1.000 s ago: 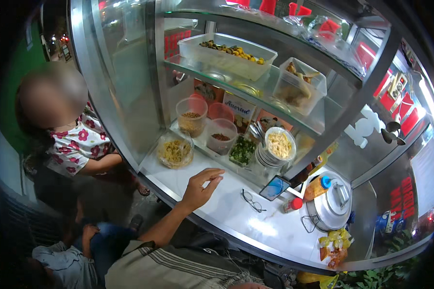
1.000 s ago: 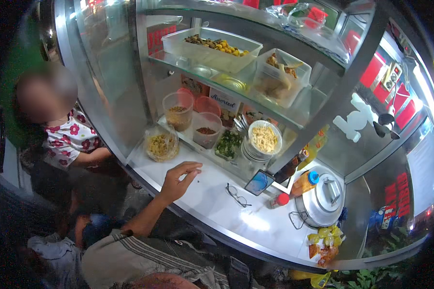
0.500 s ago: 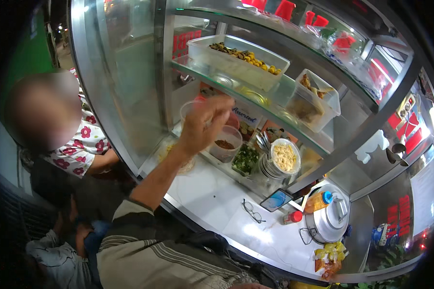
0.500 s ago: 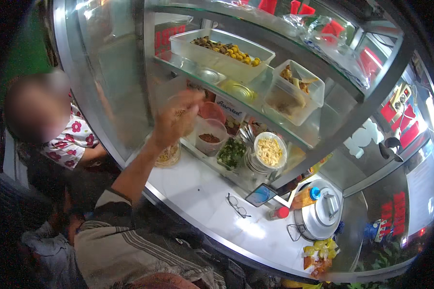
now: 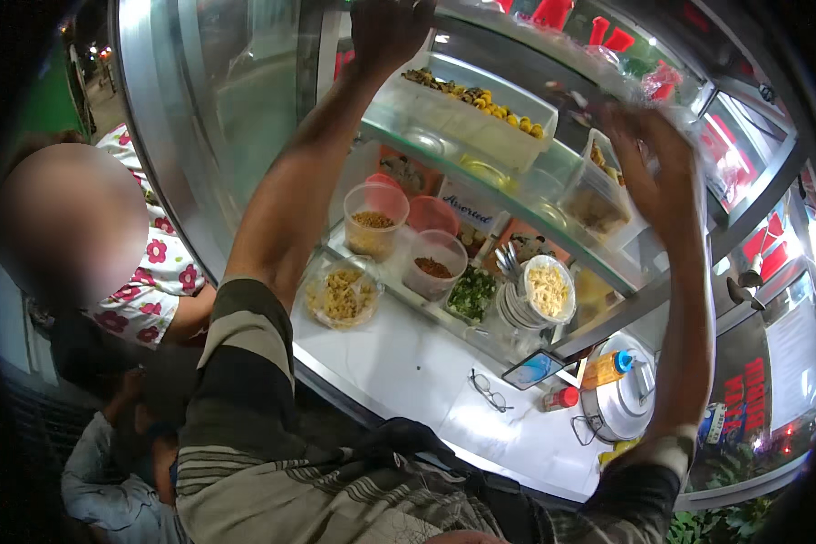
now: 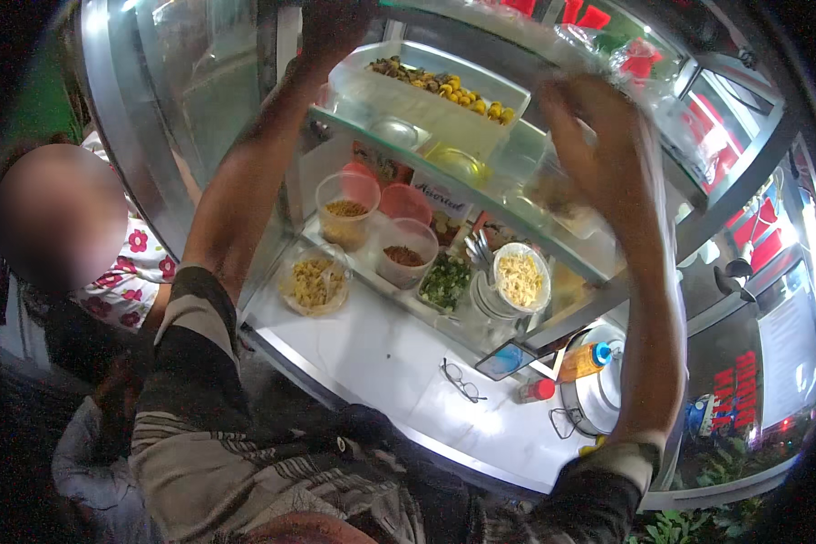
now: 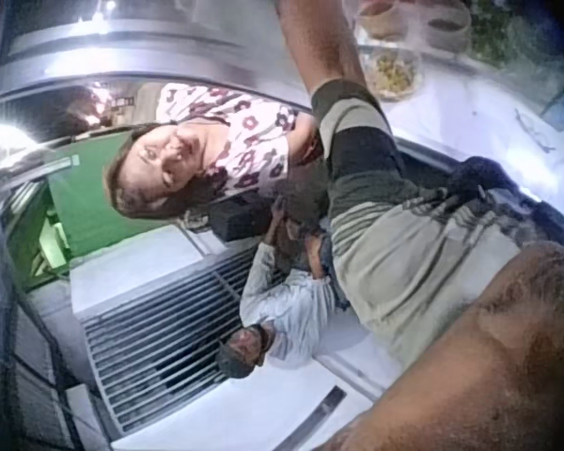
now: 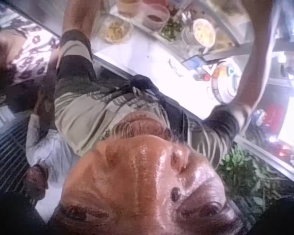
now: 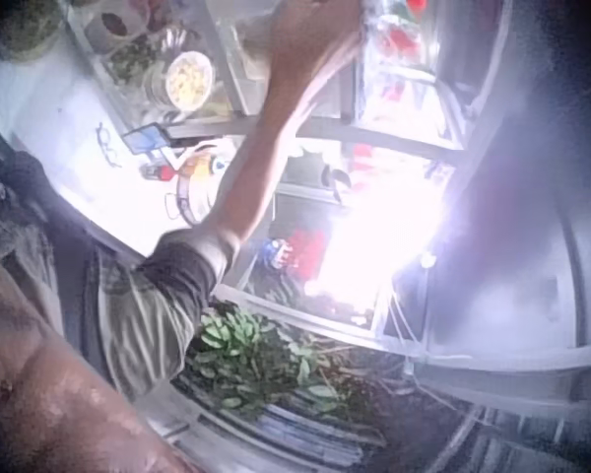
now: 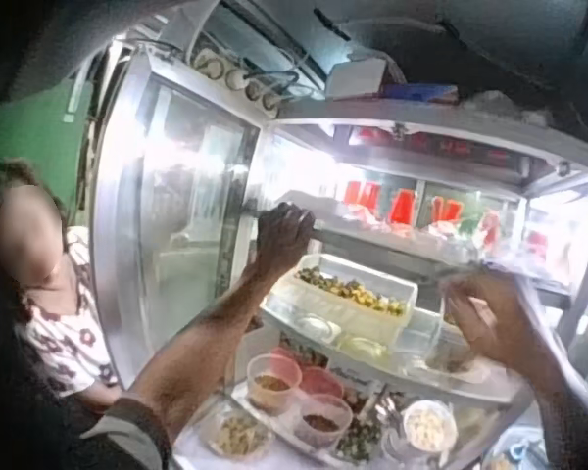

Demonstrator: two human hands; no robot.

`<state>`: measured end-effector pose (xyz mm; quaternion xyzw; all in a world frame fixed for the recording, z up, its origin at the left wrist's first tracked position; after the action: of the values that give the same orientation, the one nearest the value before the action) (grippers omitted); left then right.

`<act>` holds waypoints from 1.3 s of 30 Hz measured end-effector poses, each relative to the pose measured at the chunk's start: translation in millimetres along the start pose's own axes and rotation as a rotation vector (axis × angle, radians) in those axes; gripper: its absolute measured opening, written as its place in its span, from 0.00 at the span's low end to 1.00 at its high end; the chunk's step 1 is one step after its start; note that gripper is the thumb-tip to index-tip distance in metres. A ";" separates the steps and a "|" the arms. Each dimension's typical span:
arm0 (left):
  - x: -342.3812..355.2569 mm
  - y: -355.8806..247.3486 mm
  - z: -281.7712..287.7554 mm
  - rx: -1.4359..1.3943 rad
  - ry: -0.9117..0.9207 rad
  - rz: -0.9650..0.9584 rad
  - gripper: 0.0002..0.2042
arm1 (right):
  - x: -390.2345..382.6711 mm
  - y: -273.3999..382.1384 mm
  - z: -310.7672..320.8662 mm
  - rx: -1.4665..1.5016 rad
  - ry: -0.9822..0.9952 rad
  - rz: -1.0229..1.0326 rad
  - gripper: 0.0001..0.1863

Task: The person prepares food by opening a styrofoam container, scooping porridge into it from a pot, and adding sauce and toppings from containers. The person then packs the food container into a plastic bag and handles paper money from a drawer to complete the transaction.

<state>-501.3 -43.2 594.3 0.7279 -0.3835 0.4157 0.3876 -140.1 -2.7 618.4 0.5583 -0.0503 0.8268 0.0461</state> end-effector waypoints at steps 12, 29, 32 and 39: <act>-7.3 -1.7 -15.9 0.152 0.154 0.110 0.13 | 189.5 -58.6 -246.4 -0.204 0.179 0.265 0.34; 5.0 -24.0 -20.1 0.158 0.062 0.180 0.15 | 235.4 -86.6 -247.5 -0.369 0.077 0.246 0.18; 6.4 -22.5 -9.7 0.208 0.159 0.048 0.14 | 225.6 -90.0 -263.3 -0.523 0.040 0.158 0.14; -9.9 -29.8 -20.5 0.172 0.239 0.159 0.13 | 204.9 -111.6 -196.0 -0.242 -0.230 -0.348 0.26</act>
<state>-484.9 -10.7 585.3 0.6712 -0.3540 0.5599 0.3327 -381.6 138.3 739.2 0.6394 -0.0568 0.7255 0.2483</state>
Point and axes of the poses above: each hand's wrist, its own x-axis towards the middle knuckle, its own z-axis out of the back of the hand, y = z × x, the point moved 4 cm from there along x, towards the middle knuckle, and after that the axes turned 15 degrees about -y, right-handed, at the moved point
